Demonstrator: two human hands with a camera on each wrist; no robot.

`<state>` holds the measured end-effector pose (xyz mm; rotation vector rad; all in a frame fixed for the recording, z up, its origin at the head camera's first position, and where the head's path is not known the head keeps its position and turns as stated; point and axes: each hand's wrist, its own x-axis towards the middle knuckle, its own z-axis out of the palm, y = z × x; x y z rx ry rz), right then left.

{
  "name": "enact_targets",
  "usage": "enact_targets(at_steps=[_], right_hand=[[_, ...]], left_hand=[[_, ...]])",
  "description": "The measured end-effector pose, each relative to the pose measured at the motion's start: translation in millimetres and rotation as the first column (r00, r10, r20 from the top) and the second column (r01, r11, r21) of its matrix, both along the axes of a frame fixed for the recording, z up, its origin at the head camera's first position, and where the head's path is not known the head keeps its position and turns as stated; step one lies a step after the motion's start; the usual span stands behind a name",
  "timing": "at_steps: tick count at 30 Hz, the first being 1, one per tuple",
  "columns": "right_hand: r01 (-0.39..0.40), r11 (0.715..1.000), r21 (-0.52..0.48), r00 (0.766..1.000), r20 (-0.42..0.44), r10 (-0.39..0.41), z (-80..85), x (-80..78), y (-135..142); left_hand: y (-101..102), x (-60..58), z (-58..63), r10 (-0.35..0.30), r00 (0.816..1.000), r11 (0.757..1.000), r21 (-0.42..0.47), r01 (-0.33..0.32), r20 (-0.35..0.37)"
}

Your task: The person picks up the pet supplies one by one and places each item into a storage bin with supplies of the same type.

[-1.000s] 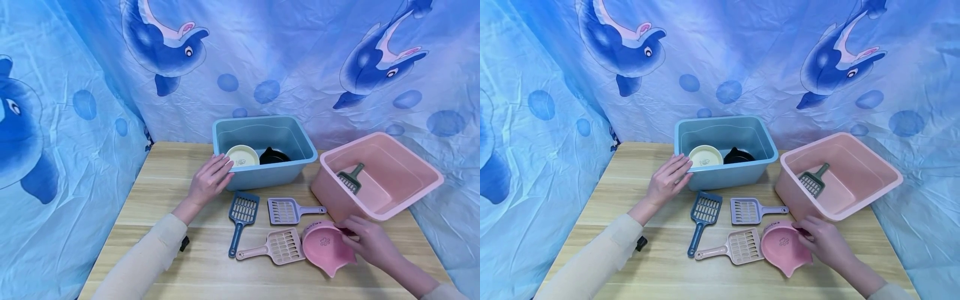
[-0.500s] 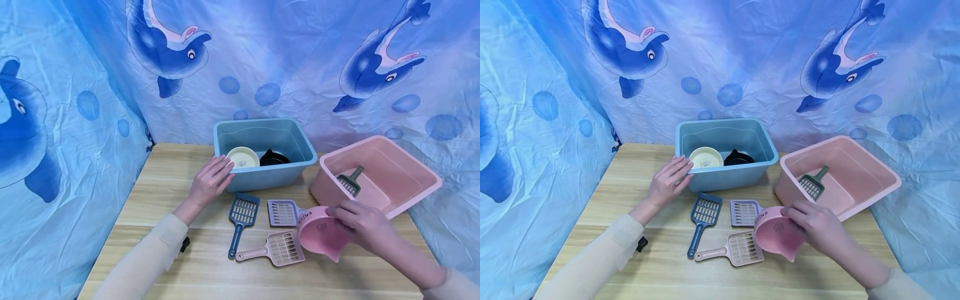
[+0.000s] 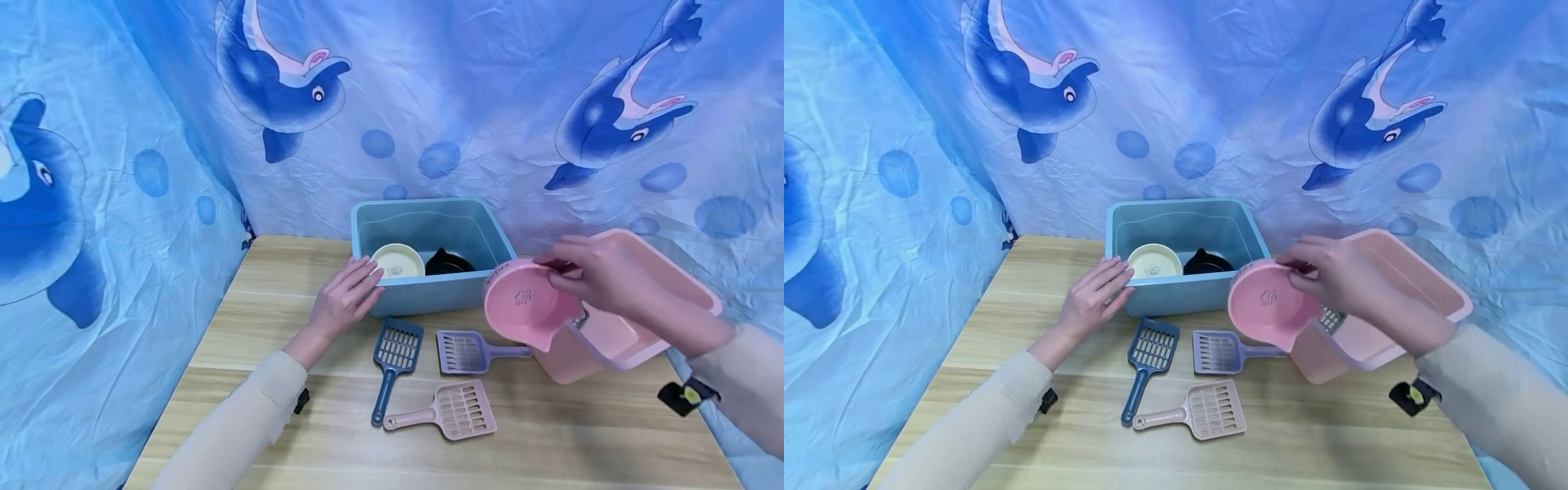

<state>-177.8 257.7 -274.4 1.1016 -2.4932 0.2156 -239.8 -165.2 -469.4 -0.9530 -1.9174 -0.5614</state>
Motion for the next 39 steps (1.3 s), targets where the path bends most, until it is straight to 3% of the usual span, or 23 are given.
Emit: enact_targets(at_steps=[3,5,10,17,22,25,28,34,39], right_hand=[[0.052,0.999,0.007,0.997,0.059,-0.053,11.6,-16.7,-1.9],[0.042,0.999,-0.006,0.996,0.078,-0.041,17.8,-27.9,-3.5],[-0.023,1.0,-0.012,1.0,0.017,0.024,28.7,-51.9,-9.0],[0.045,0.999,0.011,0.998,0.046,-0.045,42.4,-74.0,-24.0],[0.012,1.0,0.028,0.998,0.053,-0.013,45.7,-101.2,-42.8],[-0.025,0.999,0.02,0.997,0.078,0.024,42.3,-121.0,-56.7],[-0.024,0.999,0.026,0.987,0.158,0.019,35.2,-140.7,-69.9],[0.011,0.995,0.101,0.933,0.356,-0.046,9.1,-173.6,-89.0],[0.011,0.986,0.169,0.901,0.426,-0.083,-15.7,-192.9,-100.0]], left_hand=[[-0.2,-0.9,0.6,-0.004,1.0,1.0,-0.005,0.004,-0.011],[-0.2,-1.7,1.2,-0.004,1.0,1.0,-0.01,0.004,-0.016],[0.4,-4.7,1.7,-0.009,1.0,1.0,-0.024,0.008,-0.026],[3.4,-8.9,5.4,-0.015,0.999,0.999,-0.046,0.013,-0.04],[2.5,-9.3,7.3,-0.013,0.999,0.999,-0.05,0.011,-0.05],[0.5,-8.4,7.7,-0.009,0.999,0.999,-0.051,0.007,-0.048],[-1.4,-6.9,8.0,-0.002,0.999,0.999,-0.05,0.0,-0.048],[-2.3,-2.3,6.0,0.005,0.999,0.999,-0.047,-0.007,-0.051],[-2.7,3.3,3.2,0.017,0.999,0.999,-0.042,-0.018,-0.033]])
